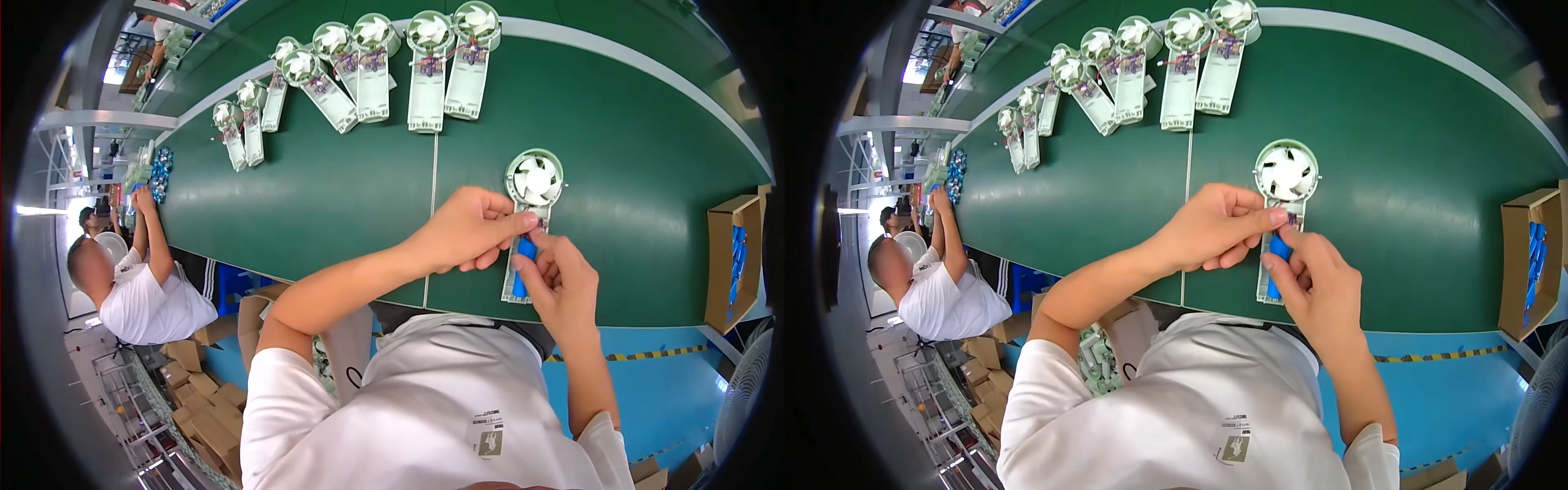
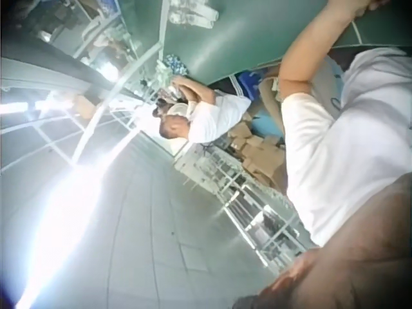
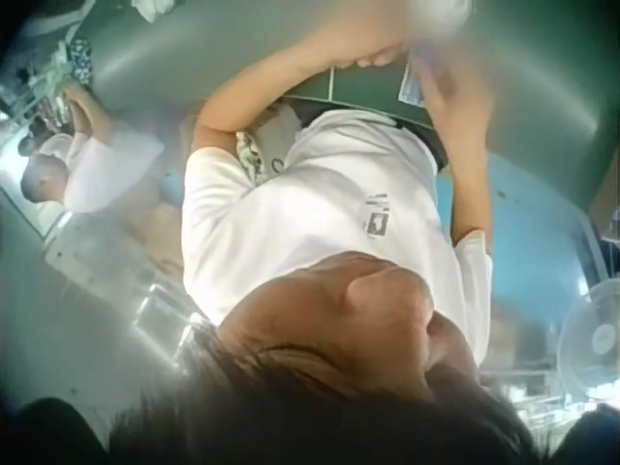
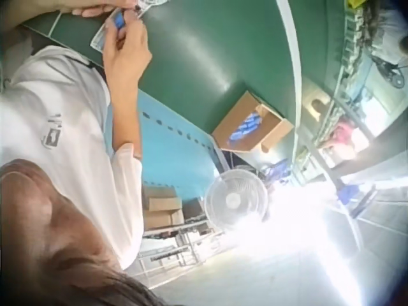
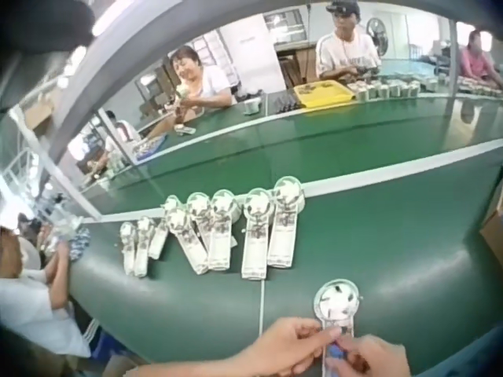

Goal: Assemble small handheld fans on a factory production line.

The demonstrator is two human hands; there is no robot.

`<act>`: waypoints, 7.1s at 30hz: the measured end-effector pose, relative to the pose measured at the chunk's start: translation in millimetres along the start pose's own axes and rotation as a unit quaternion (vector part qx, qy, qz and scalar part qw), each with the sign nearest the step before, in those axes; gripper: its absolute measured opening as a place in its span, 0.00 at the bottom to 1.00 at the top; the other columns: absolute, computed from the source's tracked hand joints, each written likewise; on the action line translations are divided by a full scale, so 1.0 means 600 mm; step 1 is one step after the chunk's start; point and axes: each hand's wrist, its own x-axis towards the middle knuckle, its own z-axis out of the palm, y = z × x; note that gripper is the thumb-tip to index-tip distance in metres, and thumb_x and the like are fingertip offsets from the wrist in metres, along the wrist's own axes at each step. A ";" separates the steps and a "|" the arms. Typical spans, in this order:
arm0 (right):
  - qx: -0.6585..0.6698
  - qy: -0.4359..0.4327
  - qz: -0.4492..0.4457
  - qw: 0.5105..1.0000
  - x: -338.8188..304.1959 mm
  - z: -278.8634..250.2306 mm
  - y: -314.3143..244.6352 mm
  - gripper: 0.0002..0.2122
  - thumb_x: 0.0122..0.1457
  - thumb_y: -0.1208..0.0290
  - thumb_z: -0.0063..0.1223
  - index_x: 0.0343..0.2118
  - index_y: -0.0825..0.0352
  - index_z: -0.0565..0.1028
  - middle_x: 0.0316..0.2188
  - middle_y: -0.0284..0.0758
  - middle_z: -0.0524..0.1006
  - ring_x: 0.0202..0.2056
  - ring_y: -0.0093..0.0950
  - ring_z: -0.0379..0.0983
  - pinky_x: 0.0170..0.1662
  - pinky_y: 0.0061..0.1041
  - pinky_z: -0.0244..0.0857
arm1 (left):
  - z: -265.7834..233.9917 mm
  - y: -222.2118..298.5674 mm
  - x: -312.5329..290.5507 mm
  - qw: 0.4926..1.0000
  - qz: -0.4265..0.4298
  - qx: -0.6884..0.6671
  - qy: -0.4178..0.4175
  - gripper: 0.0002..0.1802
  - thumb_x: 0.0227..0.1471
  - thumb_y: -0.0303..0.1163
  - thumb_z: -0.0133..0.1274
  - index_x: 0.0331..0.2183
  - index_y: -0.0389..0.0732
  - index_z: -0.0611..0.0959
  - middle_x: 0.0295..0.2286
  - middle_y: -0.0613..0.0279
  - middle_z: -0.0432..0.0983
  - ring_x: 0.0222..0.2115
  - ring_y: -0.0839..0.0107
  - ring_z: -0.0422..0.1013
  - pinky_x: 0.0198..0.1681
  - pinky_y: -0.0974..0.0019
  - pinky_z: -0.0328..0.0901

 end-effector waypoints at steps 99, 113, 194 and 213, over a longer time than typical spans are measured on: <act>0.226 -0.093 0.273 0.930 0.041 -0.051 -0.031 0.08 0.59 0.77 0.57 0.40 0.73 0.80 0.21 0.21 0.72 0.22 0.08 0.56 0.24 0.12 0.47 | 0.052 -0.107 -0.020 0.952 0.252 -0.144 0.101 0.16 0.57 0.23 0.55 0.48 0.32 0.77 0.33 0.61 0.81 0.29 0.85 0.72 0.30 0.79 0.67; 0.192 -0.109 0.220 0.950 0.036 -0.052 -0.018 0.09 0.58 0.80 0.57 0.41 0.73 0.80 0.19 0.17 0.64 0.22 0.08 0.52 0.25 0.13 0.42 | 0.063 -0.118 -0.017 0.924 0.333 -0.070 0.173 0.21 0.53 0.18 0.57 0.50 0.34 0.75 0.31 0.62 0.80 0.21 0.87 0.66 0.22 0.79 0.61; 0.194 -0.080 0.240 0.948 0.036 -0.064 -0.018 0.08 0.60 0.71 0.59 0.33 0.71 0.79 0.19 0.22 0.70 0.19 0.09 0.55 0.20 0.13 0.44 | 0.100 -0.122 0.003 0.758 0.490 0.214 0.372 0.10 0.43 0.27 0.65 0.30 0.38 0.81 0.25 0.65 0.71 0.21 0.71 0.69 0.20 0.70 0.64; 0.051 0.010 0.026 0.998 0.029 -0.042 0.040 0.05 0.63 0.75 0.53 0.37 0.70 0.76 0.28 0.26 0.73 0.25 0.12 0.67 0.23 0.11 0.56 | 0.105 -0.146 0.009 0.742 0.433 0.379 0.342 0.08 0.45 0.35 0.62 0.28 0.47 0.79 0.20 0.72 0.61 0.18 0.78 0.64 0.17 0.75 0.60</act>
